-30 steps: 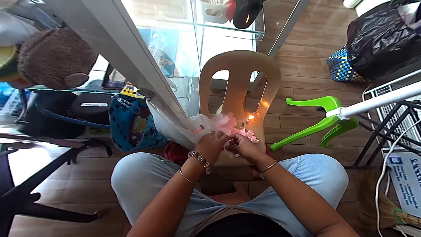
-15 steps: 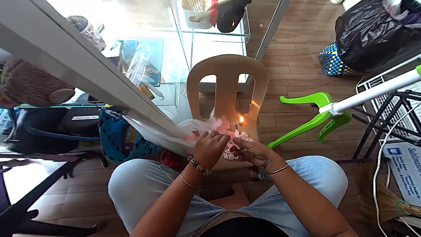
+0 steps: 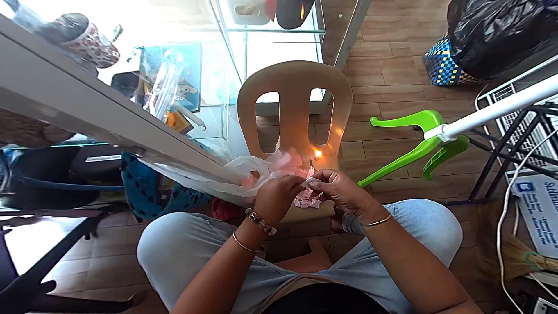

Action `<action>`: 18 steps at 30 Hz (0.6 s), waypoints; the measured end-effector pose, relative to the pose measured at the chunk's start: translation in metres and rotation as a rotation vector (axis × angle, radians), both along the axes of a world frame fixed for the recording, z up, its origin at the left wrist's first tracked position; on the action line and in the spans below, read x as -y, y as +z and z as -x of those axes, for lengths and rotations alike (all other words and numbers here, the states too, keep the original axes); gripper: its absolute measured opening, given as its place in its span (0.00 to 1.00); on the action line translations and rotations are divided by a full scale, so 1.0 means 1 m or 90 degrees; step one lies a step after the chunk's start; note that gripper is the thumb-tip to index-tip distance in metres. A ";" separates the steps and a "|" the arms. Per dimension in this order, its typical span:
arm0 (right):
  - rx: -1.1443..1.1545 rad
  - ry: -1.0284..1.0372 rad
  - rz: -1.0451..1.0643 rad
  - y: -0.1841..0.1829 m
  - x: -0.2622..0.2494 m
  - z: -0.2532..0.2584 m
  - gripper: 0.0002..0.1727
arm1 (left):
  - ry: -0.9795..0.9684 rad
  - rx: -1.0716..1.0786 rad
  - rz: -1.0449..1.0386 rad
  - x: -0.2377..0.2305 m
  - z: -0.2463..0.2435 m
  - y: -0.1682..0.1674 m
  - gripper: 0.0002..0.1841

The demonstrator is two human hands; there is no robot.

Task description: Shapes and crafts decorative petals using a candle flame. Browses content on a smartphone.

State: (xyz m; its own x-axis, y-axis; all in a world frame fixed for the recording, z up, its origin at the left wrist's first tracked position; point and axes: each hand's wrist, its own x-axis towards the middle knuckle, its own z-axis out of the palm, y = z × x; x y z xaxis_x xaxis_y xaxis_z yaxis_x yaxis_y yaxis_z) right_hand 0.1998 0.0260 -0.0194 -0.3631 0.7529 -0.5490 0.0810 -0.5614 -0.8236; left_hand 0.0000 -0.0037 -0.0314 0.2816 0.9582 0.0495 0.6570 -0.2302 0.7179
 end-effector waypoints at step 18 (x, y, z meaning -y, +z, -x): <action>0.217 0.051 -0.678 -0.016 0.013 0.014 0.07 | 0.266 0.520 0.468 -0.005 0.001 0.017 0.07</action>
